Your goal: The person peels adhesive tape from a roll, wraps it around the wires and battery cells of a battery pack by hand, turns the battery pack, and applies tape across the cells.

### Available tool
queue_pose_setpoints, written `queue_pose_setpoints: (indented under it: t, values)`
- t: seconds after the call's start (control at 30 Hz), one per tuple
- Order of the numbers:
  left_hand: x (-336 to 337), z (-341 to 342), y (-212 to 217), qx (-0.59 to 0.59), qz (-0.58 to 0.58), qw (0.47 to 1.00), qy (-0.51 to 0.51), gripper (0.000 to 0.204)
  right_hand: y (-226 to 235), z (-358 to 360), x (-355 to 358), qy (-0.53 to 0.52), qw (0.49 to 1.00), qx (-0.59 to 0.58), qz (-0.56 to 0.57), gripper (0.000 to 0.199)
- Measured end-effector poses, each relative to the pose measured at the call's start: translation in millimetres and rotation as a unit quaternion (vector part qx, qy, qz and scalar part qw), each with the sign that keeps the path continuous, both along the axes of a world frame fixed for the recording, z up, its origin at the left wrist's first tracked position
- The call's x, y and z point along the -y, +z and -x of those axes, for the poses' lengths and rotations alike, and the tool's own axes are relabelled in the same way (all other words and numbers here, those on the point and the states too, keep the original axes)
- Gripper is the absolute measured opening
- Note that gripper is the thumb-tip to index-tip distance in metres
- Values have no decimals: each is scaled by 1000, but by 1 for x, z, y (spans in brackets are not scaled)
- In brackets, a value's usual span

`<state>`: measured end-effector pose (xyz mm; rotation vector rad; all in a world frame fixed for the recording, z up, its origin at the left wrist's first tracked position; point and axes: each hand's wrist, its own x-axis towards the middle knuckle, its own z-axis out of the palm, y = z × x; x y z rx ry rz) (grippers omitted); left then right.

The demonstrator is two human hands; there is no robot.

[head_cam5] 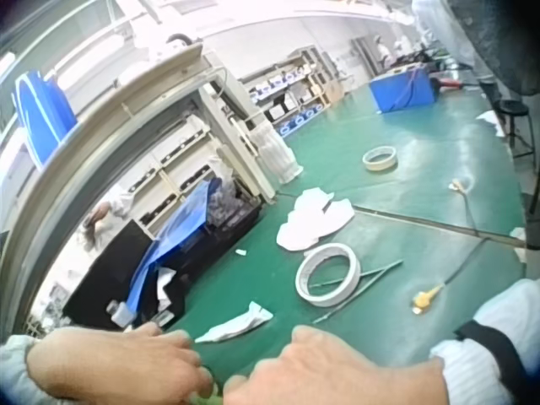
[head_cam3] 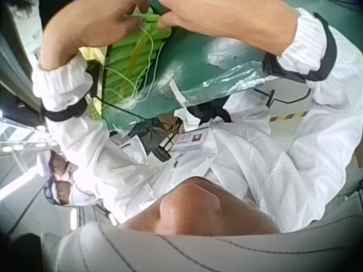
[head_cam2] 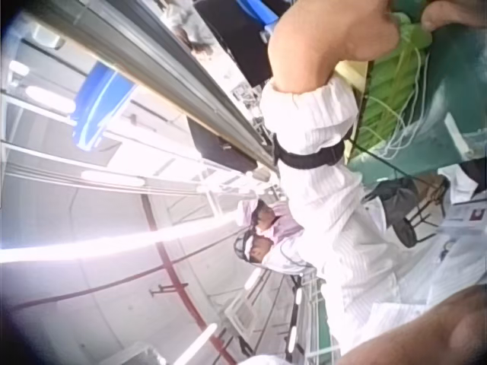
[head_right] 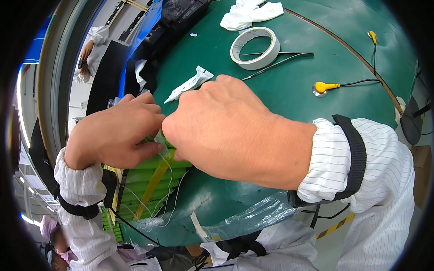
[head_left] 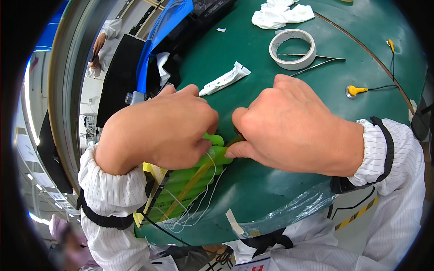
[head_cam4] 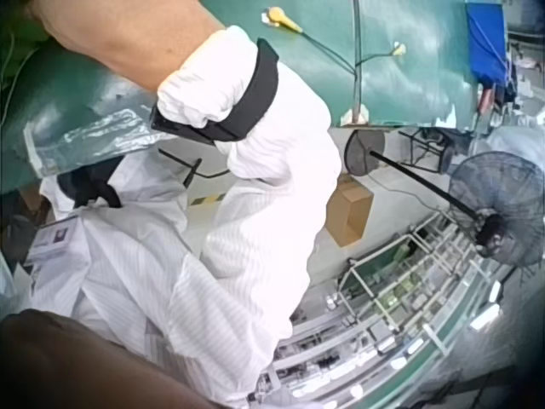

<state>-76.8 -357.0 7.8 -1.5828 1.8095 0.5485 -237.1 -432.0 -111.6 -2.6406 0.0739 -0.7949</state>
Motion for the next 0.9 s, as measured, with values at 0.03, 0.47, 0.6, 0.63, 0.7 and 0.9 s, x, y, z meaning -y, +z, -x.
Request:
queue_pose_setpoints:
  t: [0.03,0.47,0.6,0.63,0.7,0.9]
  values:
    - [-1,0,0,-8,24,999,-24,14,1,1,0,-2,1000,0,1,44]
    - [5,-4,-9,2,33,999,-2,8,2,3,-2,1,1000,-12,4,43]
    - [2,1,-11,-122,88,986,76,12,4,6,-3,-6,1000,-26,11,42]
    - [-1,3,-10,-142,88,981,102,14,4,6,-4,-8,999,-29,13,41]
    - [-6,-1,-12,-137,125,982,44,16,4,5,-5,-2,1000,-20,10,41]
    - [-52,41,16,-1,331,943,-40,23,-5,2,3,-11,1000,-24,3,41]
